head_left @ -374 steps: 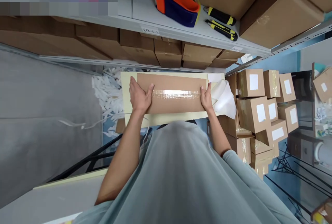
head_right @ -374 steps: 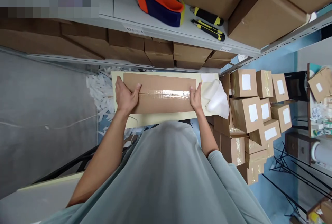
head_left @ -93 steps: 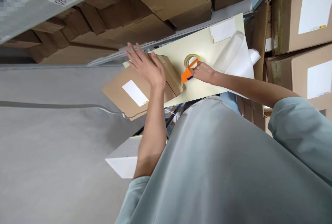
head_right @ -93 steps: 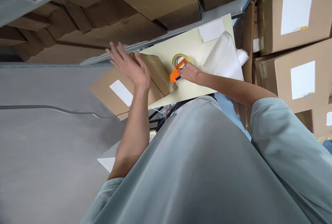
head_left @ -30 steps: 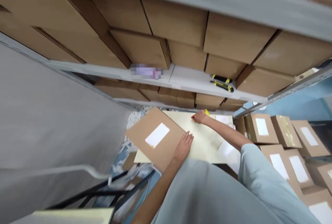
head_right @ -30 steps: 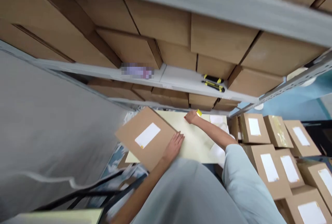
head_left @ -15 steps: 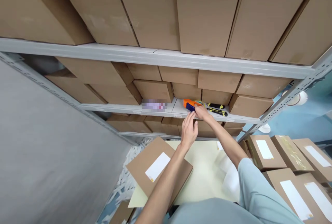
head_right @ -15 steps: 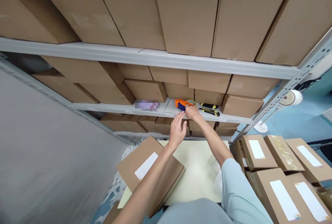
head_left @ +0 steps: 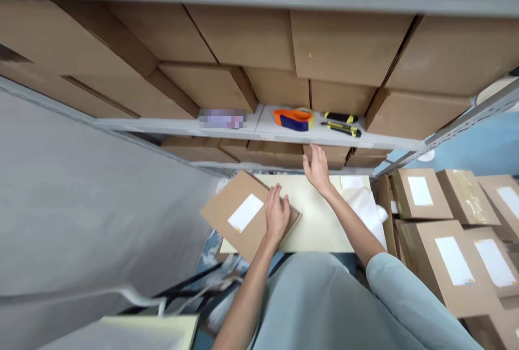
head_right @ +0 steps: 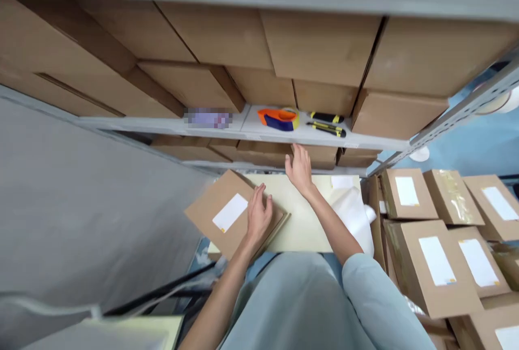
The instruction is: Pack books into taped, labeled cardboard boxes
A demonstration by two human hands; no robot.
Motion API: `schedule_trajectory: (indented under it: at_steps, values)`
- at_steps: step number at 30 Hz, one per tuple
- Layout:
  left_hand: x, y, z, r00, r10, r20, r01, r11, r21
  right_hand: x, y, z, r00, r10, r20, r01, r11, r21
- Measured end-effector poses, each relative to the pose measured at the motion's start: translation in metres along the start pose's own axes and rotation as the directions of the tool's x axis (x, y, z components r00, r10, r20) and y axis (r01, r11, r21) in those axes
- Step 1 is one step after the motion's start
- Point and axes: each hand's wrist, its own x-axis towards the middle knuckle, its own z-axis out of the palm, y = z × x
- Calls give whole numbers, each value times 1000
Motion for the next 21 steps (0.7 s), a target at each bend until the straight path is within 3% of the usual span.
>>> schedule_trajectory:
  at_steps: [2, 4, 7, 8, 10, 13, 15, 18, 21]
  values:
    - [-23, -8, 5, 995, -26, 96, 22, 999, 40, -68, 16, 41, 963, 170, 211, -183, 982, 45]
    - [-38, -12, 12, 980, -26, 197, 11, 997, 78, -136, 28, 77, 852, 280, 443, -337, 940, 56]
    - [-50, -20, 22, 950, -31, 312, -4, 994, 110, -216, 34, 114, 692, 277, 667, -488, 860, 150]
    - [-52, -22, 25, 942, -32, 335, -5, 994, 109, -234, 34, 123, 669, 247, 701, -529, 821, 216]
    - [-56, -26, 29, 933, -46, 356, 14, 996, 93, -259, 32, 136, 679, 187, 710, -594, 708, 382]
    - [-60, -30, 30, 930, -86, 357, 81, 996, 29, -269, 25, 153, 767, 150, 624, -601, 510, 616]
    - [-62, -31, 29, 924, -109, 366, 134, 990, -42, -262, 21, 163, 809, 152, 568, -573, 427, 700]
    - [-63, -31, 29, 918, -131, 375, 185, 976, -113, -241, 18, 177, 834, 169, 526, -547, 381, 745]
    - [-63, -29, 32, 926, -134, 354, 171, 982, -76, -216, 23, 190, 823, 168, 543, -564, 348, 748]
